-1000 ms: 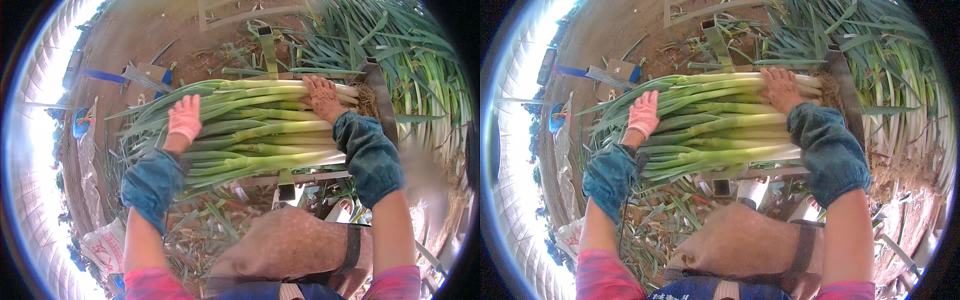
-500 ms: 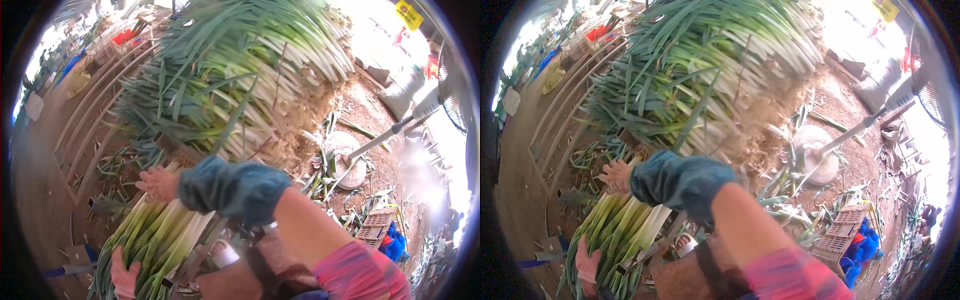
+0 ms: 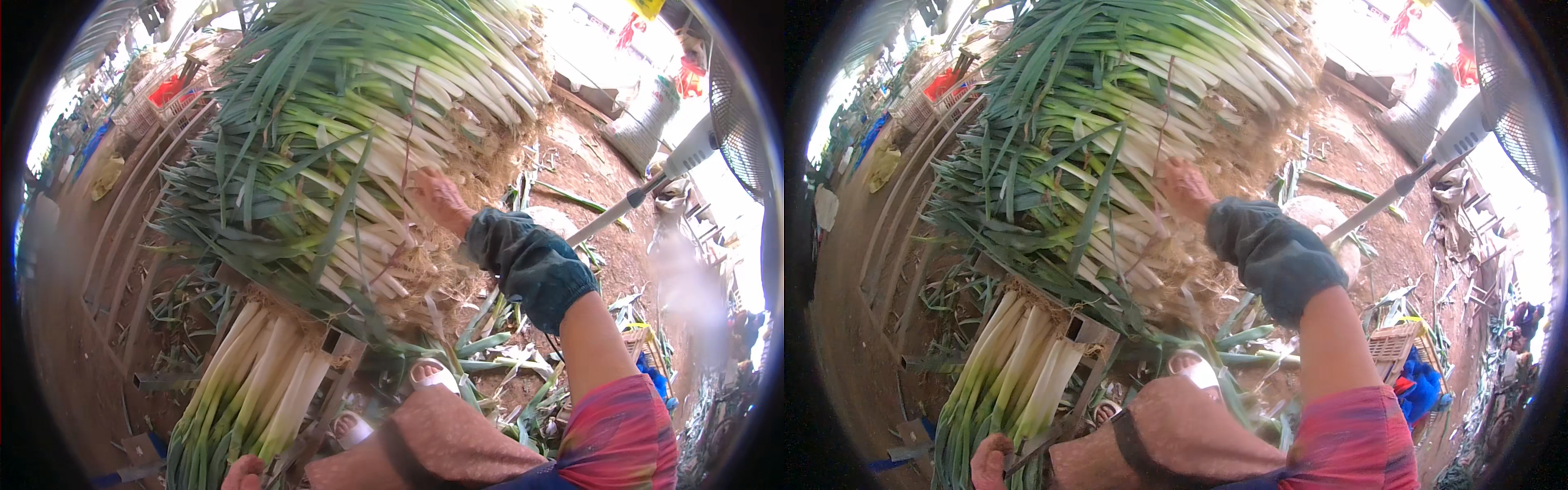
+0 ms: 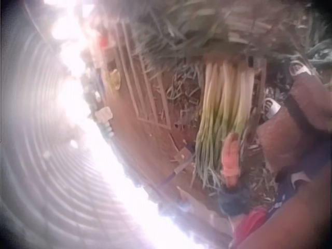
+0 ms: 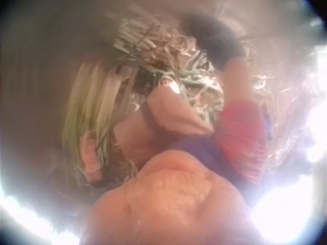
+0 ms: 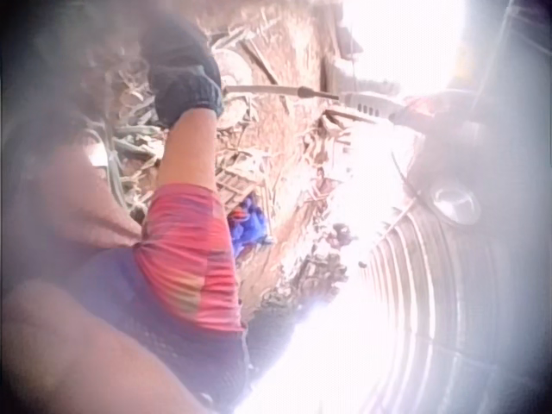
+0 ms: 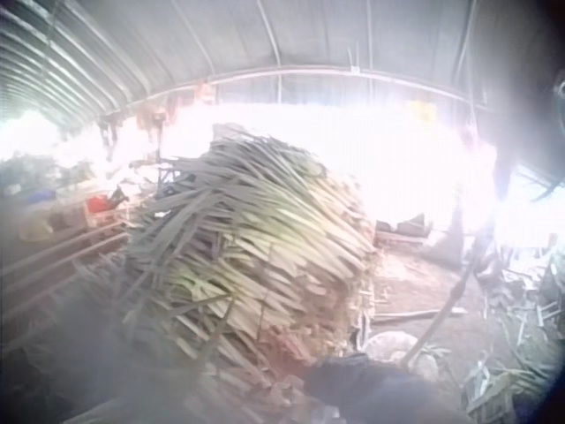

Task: The person picks up leeks from a pile by hand, places them into a metal frame, and aligns them.

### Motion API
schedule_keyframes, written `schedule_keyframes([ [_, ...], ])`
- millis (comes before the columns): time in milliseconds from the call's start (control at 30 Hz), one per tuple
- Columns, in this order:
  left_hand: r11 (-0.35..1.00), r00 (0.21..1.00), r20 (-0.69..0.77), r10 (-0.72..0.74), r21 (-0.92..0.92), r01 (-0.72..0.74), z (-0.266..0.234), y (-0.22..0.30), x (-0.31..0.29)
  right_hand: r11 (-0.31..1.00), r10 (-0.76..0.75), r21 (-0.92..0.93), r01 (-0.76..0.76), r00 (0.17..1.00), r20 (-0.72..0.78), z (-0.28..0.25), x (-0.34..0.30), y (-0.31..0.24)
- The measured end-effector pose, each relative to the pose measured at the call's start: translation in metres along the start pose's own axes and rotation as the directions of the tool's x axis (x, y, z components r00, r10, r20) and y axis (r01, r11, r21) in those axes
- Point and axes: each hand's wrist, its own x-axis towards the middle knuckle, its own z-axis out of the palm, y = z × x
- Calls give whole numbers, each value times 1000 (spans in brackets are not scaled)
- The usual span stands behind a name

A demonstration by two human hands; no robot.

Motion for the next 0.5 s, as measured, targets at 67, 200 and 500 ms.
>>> schedule_keyframes([
  [67,921,992,74,105,368,-125,13,8,-3,998,47,-37,-54,987,-156,-4,-9,32],
  [200,947,989,-122,-89,297,122,35,32,0,992,105,-43,-117,969,-224,-8,-16,68],
  [500,933,956,-246,-161,279,229,55,63,1,952,66,-239,-192,889,-453,-96,44,108],
])
